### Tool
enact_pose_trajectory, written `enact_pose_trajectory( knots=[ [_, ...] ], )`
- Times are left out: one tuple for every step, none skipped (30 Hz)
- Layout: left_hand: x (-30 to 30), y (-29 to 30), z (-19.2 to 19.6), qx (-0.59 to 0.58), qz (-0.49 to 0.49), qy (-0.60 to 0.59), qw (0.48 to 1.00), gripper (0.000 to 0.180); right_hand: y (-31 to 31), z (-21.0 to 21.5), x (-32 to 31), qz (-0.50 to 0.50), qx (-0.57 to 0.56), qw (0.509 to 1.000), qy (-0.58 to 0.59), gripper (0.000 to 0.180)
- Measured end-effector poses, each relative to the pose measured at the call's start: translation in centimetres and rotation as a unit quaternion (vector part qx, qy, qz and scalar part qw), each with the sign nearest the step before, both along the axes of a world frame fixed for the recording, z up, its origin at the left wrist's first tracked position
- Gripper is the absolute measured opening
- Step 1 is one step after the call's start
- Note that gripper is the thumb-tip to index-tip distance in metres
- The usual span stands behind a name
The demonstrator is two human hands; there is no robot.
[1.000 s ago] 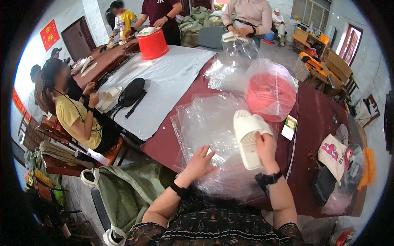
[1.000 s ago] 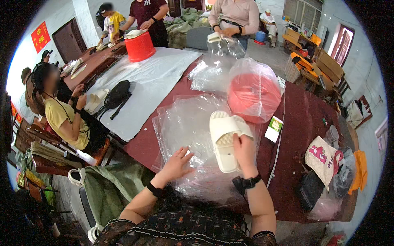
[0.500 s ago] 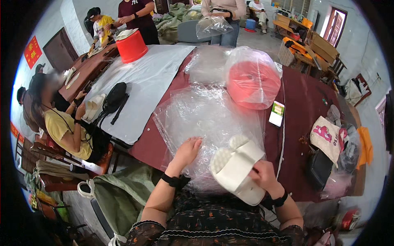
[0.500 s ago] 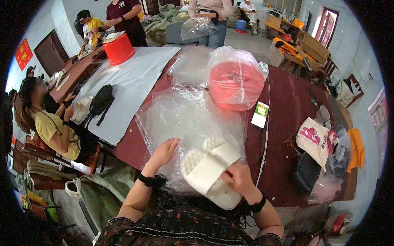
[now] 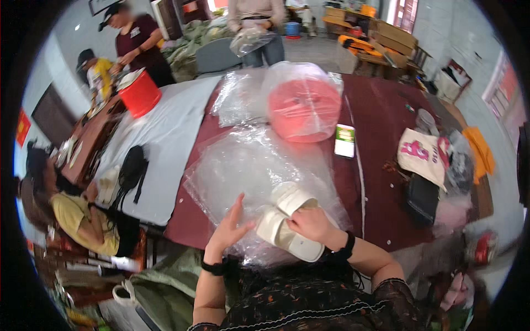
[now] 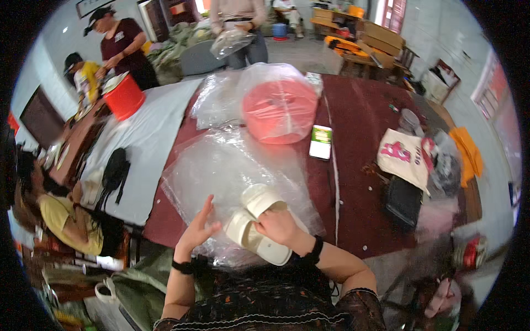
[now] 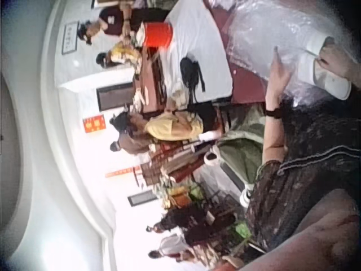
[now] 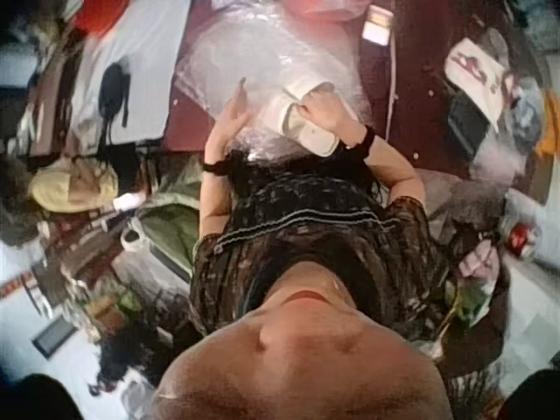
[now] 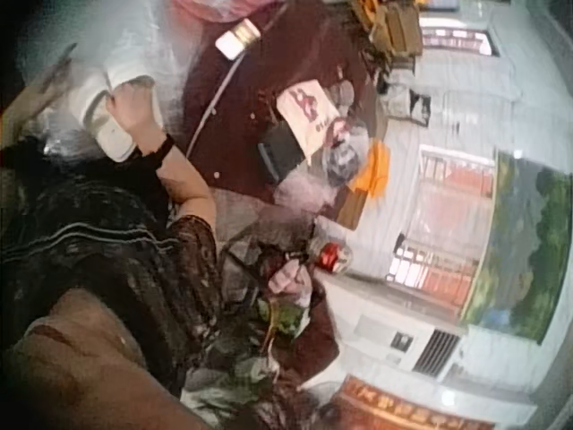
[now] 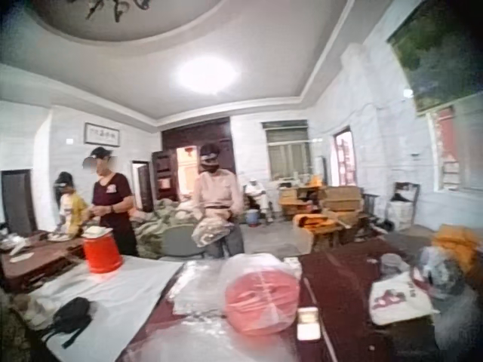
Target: Packing finished slippers into plastic bags and placing them in a larger green sack.
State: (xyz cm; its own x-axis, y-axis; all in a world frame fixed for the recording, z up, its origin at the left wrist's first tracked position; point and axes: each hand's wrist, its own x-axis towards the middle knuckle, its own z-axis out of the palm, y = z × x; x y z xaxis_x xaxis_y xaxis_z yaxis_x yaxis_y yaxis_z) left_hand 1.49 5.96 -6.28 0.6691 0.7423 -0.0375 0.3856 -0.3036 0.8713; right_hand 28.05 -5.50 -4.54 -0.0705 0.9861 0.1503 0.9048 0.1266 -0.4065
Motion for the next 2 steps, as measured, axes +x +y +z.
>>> enact_pose_trajectory(
  knots=[
    [0.3, -0.1, 0.4, 0.065, -0.028, 0.04, 0.997, 0.083, -0.1, -0.2, 0.1, 0.019, 0.019, 1.0, -0.011, 0.036],
    [0.6, -0.5, 2.0, 0.131, -0.052, 0.079, 0.987, 0.097, 0.0, -0.6, 0.1, 0.042, 0.038, 0.998, -0.022, 0.035]
  ],
)
